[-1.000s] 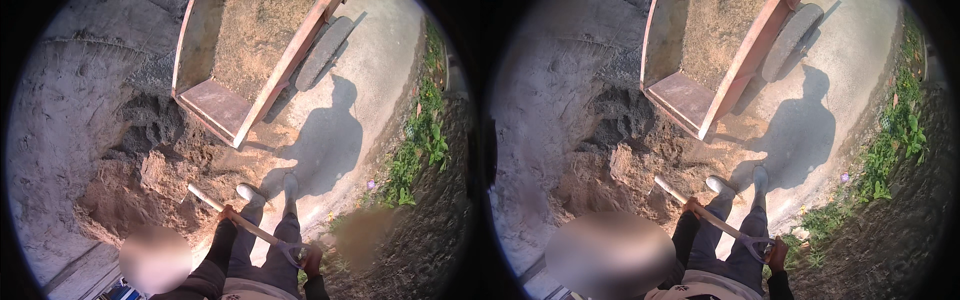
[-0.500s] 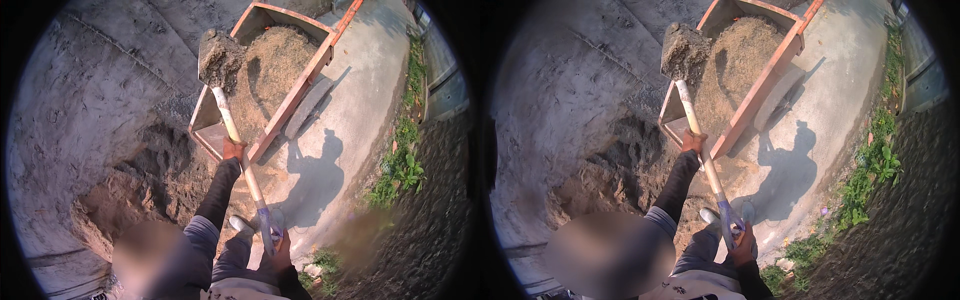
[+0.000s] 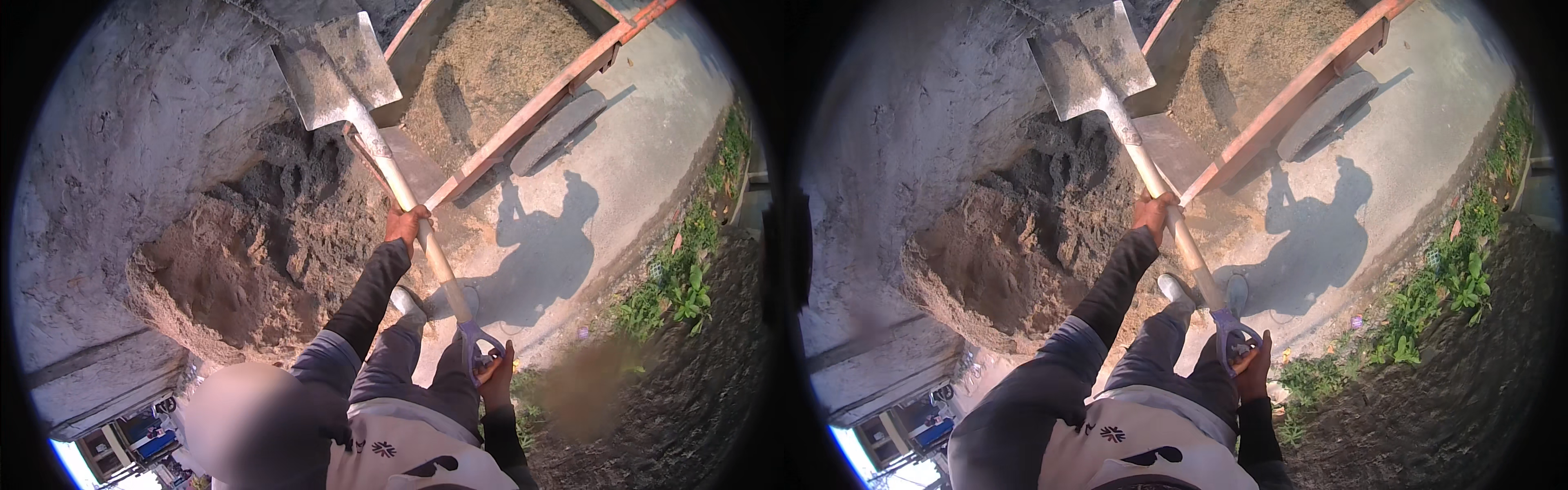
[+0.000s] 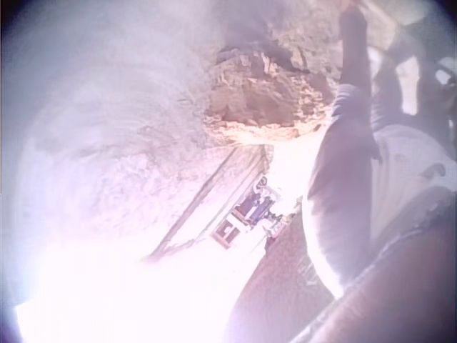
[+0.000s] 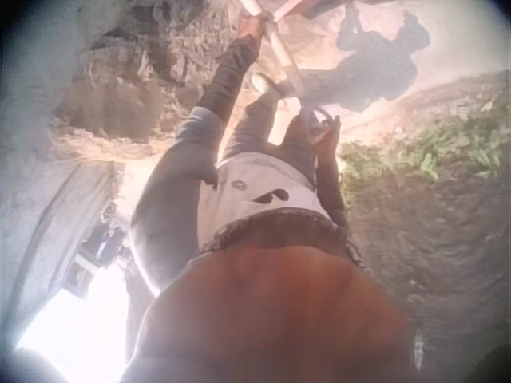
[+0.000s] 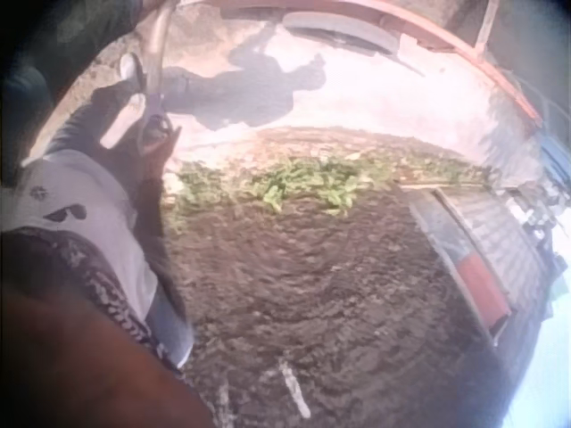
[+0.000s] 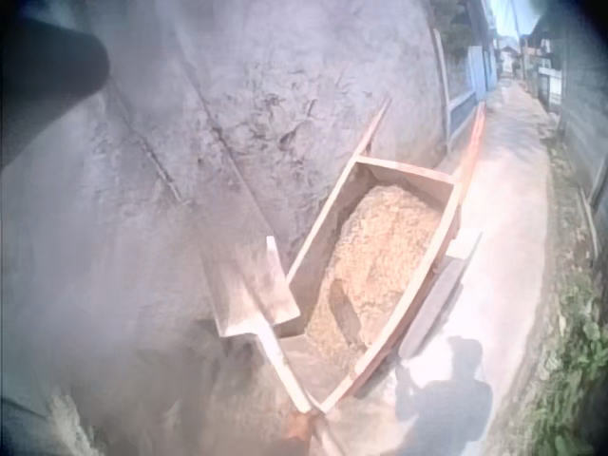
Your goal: The person pushes an empty wheelbarrow through a narrow alleyway to a large pile of sand. They then use a shovel to scoop sand from the pile and load it into the wheelbarrow.
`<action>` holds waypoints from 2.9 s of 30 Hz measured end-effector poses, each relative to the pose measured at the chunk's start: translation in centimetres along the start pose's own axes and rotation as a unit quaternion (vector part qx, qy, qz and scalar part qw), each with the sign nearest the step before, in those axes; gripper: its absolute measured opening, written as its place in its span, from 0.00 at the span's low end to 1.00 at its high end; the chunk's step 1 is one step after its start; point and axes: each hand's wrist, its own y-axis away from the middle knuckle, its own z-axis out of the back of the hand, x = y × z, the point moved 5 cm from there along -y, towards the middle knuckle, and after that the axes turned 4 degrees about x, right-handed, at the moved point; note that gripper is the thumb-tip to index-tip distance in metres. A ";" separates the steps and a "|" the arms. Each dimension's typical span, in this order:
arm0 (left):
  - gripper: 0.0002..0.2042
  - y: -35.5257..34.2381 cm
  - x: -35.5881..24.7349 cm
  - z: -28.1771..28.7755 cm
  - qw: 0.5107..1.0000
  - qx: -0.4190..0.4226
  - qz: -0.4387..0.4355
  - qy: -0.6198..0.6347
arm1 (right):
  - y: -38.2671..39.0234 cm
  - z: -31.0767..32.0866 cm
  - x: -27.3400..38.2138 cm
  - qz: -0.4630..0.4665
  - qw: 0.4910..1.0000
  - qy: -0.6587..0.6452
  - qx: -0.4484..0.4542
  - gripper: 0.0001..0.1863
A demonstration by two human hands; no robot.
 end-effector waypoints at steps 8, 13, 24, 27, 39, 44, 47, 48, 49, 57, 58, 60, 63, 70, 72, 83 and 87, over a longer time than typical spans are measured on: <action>0.06 9.7 24.3 10.4 0.878 -0.254 0.315 0.255 | 5.3 10.8 3.8 0.107 0.951 0.244 -0.159 0.22; 0.06 10.7 37.0 6.4 0.832 -0.225 0.373 0.343 | 8.7 5.4 8.3 0.189 0.871 0.367 -0.267 0.21; 0.08 5.4 48.6 -10.9 0.699 -0.112 0.459 0.537 | 4.7 -1.0 17.6 0.286 0.688 0.552 -0.375 0.20; 0.08 -0.3 51.2 -1.8 0.716 -0.145 0.423 0.536 | -5.0 -1.1 15.0 0.271 0.720 0.553 -0.320 0.19; 0.05 -5.2 55.1 22.8 0.871 -0.209 0.337 0.290 | -22.2 4.9 1.7 0.136 0.880 0.435 -0.132 0.16; 0.05 1.5 53.1 25.5 0.866 -0.276 0.329 0.257 | -18.9 9.5 1.9 0.094 0.906 0.394 -0.120 0.19; 0.06 5.8 48.6 23.0 0.854 -0.331 0.329 0.229 | -14.0 13.0 2.1 0.076 0.904 0.381 -0.178 0.19; 0.07 7.1 46.4 22.3 0.861 -0.342 0.309 0.215 | -12.3 13.2 2.1 0.077 0.912 0.362 -0.175 0.20; 0.08 8.2 44.2 21.3 0.868 -0.349 0.292 0.200 | -10.5 13.9 2.1 0.070 0.913 0.343 -0.210 0.20; 0.06 11.6 27.5 12.3 0.956 -0.227 0.131 0.130 | -0.2 17.5 2.2 0.262 0.814 0.505 -0.113 0.24; 0.05 11.3 25.8 10.7 0.964 -0.195 0.096 0.152 | 0.5 18.3 1.8 0.209 0.880 0.406 -0.132 0.24; 0.15 10.2 19.5 4.7 0.982 -0.154 0.075 0.085 | 2.2 16.9 0.8 0.075 0.972 0.138 -0.177 0.26; 0.19 6.2 14.3 -2.0 0.996 -0.018 -0.030 0.078 | 2.6 13.8 0.7 0.083 0.991 0.051 -0.094 0.26; 0.25 -3.1 -1.1 -15.9 0.944 0.025 -0.187 -0.270 | 4.8 -1.3 2.3 0.386 0.719 0.562 0.135 0.39; 0.25 -1.5 -4.8 -18.3 0.941 0.055 -0.139 -0.304 | 5.8 -4.5 2.7 0.349 0.757 0.540 0.120 0.41; 0.24 2.3 8.1 -2.0 0.999 -0.005 -0.034 0.029 | 2.9 6.7 3.3 -0.047 0.993 0.091 -0.052 0.27; 0.09 7.5 17.7 7.8 0.929 -0.145 0.183 0.286 | 5.1 6.0 4.2 0.011 0.971 0.190 -0.147 0.26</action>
